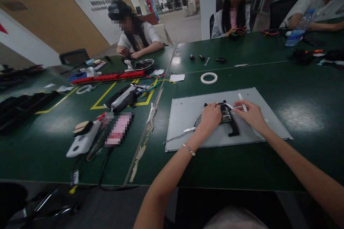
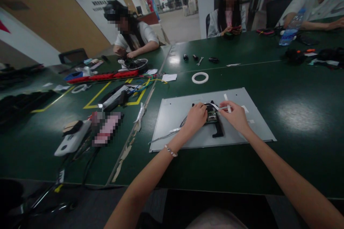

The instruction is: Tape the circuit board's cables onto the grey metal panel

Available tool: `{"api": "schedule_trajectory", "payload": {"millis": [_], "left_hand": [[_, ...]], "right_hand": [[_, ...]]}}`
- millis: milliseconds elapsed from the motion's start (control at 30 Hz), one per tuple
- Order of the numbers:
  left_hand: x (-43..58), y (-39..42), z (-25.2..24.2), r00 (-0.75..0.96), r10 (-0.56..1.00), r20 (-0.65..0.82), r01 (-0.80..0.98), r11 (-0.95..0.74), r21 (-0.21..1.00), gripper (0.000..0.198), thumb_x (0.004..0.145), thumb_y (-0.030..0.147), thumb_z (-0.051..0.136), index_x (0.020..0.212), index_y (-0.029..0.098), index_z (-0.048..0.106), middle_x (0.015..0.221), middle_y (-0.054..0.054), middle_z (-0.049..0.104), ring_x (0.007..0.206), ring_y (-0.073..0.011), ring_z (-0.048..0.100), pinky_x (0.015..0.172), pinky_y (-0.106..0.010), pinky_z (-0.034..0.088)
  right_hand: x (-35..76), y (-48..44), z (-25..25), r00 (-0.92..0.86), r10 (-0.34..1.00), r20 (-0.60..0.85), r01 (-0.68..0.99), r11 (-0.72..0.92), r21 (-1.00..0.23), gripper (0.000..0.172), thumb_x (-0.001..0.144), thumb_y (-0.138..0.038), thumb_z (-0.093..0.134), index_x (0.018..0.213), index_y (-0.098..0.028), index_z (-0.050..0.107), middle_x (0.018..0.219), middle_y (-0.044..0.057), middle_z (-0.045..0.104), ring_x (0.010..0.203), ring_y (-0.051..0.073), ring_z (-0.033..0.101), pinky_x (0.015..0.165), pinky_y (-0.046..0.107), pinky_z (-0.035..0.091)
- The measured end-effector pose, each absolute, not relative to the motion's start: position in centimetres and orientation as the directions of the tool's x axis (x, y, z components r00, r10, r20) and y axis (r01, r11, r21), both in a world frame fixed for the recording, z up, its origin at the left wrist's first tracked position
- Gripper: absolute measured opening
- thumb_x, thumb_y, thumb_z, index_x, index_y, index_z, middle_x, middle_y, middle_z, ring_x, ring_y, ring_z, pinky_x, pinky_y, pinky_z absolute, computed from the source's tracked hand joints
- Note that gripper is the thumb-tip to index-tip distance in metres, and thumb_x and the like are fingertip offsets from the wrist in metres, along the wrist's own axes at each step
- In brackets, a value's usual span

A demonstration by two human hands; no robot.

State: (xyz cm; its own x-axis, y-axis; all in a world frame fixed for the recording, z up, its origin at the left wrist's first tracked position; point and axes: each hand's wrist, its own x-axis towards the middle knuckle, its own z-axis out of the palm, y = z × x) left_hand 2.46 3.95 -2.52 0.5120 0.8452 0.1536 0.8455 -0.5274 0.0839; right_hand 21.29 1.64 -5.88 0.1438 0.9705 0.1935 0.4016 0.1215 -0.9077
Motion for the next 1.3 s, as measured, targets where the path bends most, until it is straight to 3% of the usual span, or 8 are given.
{"api": "schedule_trajectory", "payload": {"millis": [167,367,500,833,1100,1167,1300], "left_hand": [[2.4,4.2,-2.6,0.513,0.847,0.143,0.847,-0.526,0.077,0.021,0.093,0.018,0.04,0.097,0.014,0.06,0.102,-0.01,0.06,0.096,-0.022,0.056,0.085,-0.035,0.044],[2.4,4.1,-2.7,0.492,0.855,0.163,0.854,-0.51,0.101,0.018,0.091,0.017,0.042,0.097,0.014,0.059,0.1,-0.01,0.06,0.095,-0.0227,0.056,0.083,-0.036,0.044],[2.2,4.1,-3.1,0.486,0.854,0.184,0.856,-0.508,0.099,0.017,0.089,0.017,0.043,0.098,0.014,0.058,0.1,-0.01,0.06,0.095,-0.0234,0.056,0.082,-0.036,0.044],[2.1,3.7,-2.9,0.481,0.865,0.144,0.863,-0.496,0.093,0.019,0.088,0.018,0.045,0.103,0.014,0.056,0.103,-0.011,0.059,0.098,-0.0234,0.055,0.082,-0.036,0.043],[2.0,3.7,-3.3,0.486,0.852,0.194,0.854,-0.51,0.1,0.014,0.088,0.018,0.046,0.098,0.015,0.057,0.1,-0.009,0.06,0.097,-0.0235,0.055,0.083,-0.037,0.043],[1.9,3.7,-3.3,0.486,0.849,0.205,0.853,-0.512,0.099,0.014,0.088,0.019,0.047,0.098,0.016,0.056,0.1,-0.009,0.06,0.097,-0.0241,0.055,0.082,-0.037,0.042],[1.9,3.6,-3.4,0.474,0.853,0.22,0.86,-0.502,0.093,0.014,0.088,0.019,0.046,0.099,0.016,0.055,0.103,-0.008,0.059,0.099,-0.0244,0.054,0.084,-0.038,0.041]], "right_hand": [[21.2,2.3,-6.0,0.208,0.964,0.168,0.252,0.113,-0.961,0.035,0.068,-0.042,0.073,0.09,-0.015,0.067,0.09,0.006,0.065,0.081,0.018,0.062,0.081,0.034,0.051],[20.5,2.7,-4.9,0.263,0.963,0.056,-0.012,0.062,-0.998,0.038,0.061,-0.04,0.079,0.086,-0.014,0.066,0.09,0.006,0.062,0.077,0.014,0.059,0.074,0.031,0.056],[20.1,3.8,-3.5,0.272,0.96,0.067,-0.072,0.09,-0.993,0.038,0.058,-0.038,0.081,0.083,-0.015,0.065,0.086,0.004,0.061,0.076,0.013,0.059,0.077,0.031,0.057],[17.6,8.8,-1.2,0.286,0.922,0.26,0.173,0.217,-0.961,0.03,0.062,-0.036,0.075,0.079,-0.013,0.067,0.076,0.004,0.063,0.07,0.014,0.06,0.066,0.03,0.057],[16.9,10.2,1.4,0.336,0.87,0.361,0.018,0.377,-0.926,0.03,0.066,-0.037,0.073,0.083,-0.016,0.061,0.082,0.002,0.059,0.075,0.012,0.058,0.077,0.033,0.057],[17.1,9.6,0.3,0.328,0.876,0.354,0.087,0.345,-0.934,0.031,0.068,-0.039,0.071,0.086,-0.016,0.062,0.083,0.003,0.061,0.076,0.013,0.059,0.075,0.033,0.056],[18.5,7.4,-3.9,0.313,0.891,0.328,0.402,0.189,-0.896,0.03,0.071,-0.041,0.067,0.084,-0.015,0.067,0.079,0.005,0.064,0.072,0.016,0.058,0.071,0.033,0.05]]}}
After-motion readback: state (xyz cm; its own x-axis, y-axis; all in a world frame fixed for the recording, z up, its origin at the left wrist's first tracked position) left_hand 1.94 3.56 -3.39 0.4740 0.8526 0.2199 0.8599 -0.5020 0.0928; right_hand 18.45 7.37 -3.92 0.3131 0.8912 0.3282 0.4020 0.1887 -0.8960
